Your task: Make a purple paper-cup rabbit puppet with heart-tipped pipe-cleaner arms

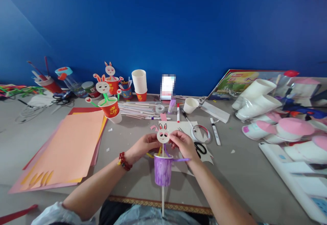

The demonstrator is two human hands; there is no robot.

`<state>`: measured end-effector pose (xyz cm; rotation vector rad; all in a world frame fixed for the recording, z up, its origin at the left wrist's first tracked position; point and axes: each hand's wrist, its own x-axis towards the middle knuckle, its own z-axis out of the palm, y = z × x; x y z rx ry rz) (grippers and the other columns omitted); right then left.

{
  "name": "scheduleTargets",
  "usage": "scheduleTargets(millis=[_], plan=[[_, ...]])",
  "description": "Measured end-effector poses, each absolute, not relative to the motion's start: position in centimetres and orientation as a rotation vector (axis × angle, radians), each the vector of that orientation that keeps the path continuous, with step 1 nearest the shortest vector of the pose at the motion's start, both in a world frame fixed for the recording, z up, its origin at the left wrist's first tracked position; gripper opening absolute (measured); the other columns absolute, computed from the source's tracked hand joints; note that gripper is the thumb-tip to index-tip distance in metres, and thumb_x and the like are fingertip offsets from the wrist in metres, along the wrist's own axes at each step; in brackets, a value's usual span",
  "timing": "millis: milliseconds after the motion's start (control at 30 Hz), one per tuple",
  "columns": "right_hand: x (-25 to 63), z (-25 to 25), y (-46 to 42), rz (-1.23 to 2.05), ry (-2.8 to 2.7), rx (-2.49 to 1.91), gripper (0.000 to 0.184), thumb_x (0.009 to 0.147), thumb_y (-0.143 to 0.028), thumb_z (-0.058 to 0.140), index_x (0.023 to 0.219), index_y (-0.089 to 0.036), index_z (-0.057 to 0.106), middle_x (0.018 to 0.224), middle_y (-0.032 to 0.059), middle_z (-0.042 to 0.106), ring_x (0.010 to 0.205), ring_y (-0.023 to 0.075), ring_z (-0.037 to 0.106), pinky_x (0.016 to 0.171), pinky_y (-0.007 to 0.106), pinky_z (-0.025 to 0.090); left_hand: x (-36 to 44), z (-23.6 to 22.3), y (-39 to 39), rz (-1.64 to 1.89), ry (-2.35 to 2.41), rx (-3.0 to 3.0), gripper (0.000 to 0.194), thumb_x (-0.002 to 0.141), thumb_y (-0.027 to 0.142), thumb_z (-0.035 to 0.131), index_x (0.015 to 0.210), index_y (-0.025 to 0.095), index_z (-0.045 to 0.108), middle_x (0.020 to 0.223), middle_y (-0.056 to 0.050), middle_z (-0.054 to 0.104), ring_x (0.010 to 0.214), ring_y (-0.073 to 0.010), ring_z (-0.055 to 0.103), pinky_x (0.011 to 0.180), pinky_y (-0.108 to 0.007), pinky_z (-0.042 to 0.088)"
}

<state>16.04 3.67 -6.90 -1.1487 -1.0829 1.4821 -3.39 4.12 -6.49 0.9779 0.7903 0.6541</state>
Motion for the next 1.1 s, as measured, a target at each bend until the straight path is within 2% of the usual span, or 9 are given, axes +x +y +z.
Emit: scheduleTargets(millis=[233,667,833,1100], plan=[[15.91,-6.83,3.58,1.39,-1.106,-1.193,0.033,0.072,-0.049,0.078,0.067,-0.019,0.066,0.06,-0.0002,0.064,0.048,0.0114,0.05,0.048,0.024,0.041,-3.4,-6.28,4.0,0.659,0.808,0.959,0.042,0.074,0.038,0.08,0.108,0.015,0.072,0.086,-0.005,0.072,0.071,-0.0129,0.061,0.07,-0.023,0.045],[15.84,-6.99,3.65,1.356,-1.164,-1.204,0.03,0.073,-0.049,0.077,0.066,-0.021,0.066,0.059,-0.0004,0.063,0.046,0.0129,0.049,0.047,0.027,0.04,-3.42,-5.96,3.93,0.658,0.822,0.94,0.043,0.074,0.035,0.08,0.11,0.015,0.073,0.093,-0.007,0.074,0.075,-0.014,0.063,0.072,-0.022,0.047],[15.76,-7.05,3.63,1.354,-1.152,-1.212,0.03,0.073,-0.049,0.077,0.067,-0.021,0.066,0.059,-0.0003,0.063,0.046,0.0133,0.049,0.047,0.027,0.04,-3.56,-6.26,4.03,0.654,0.793,0.924,0.04,0.074,0.032,0.078,0.111,0.016,0.073,0.096,-0.007,0.074,0.081,-0.0168,0.066,0.079,-0.026,0.049],[15.77,-7.16,3.56,1.339,-1.174,-1.228,0.033,0.074,-0.051,0.076,0.067,-0.021,0.066,0.06,0.0004,0.064,0.047,0.0136,0.049,0.047,0.027,0.039,-3.73,-6.42,4.13,0.66,0.773,0.895,0.034,0.077,0.03,0.074,0.107,0.015,0.073,0.092,-0.006,0.073,0.078,-0.0156,0.064,0.075,-0.025,0.048]])
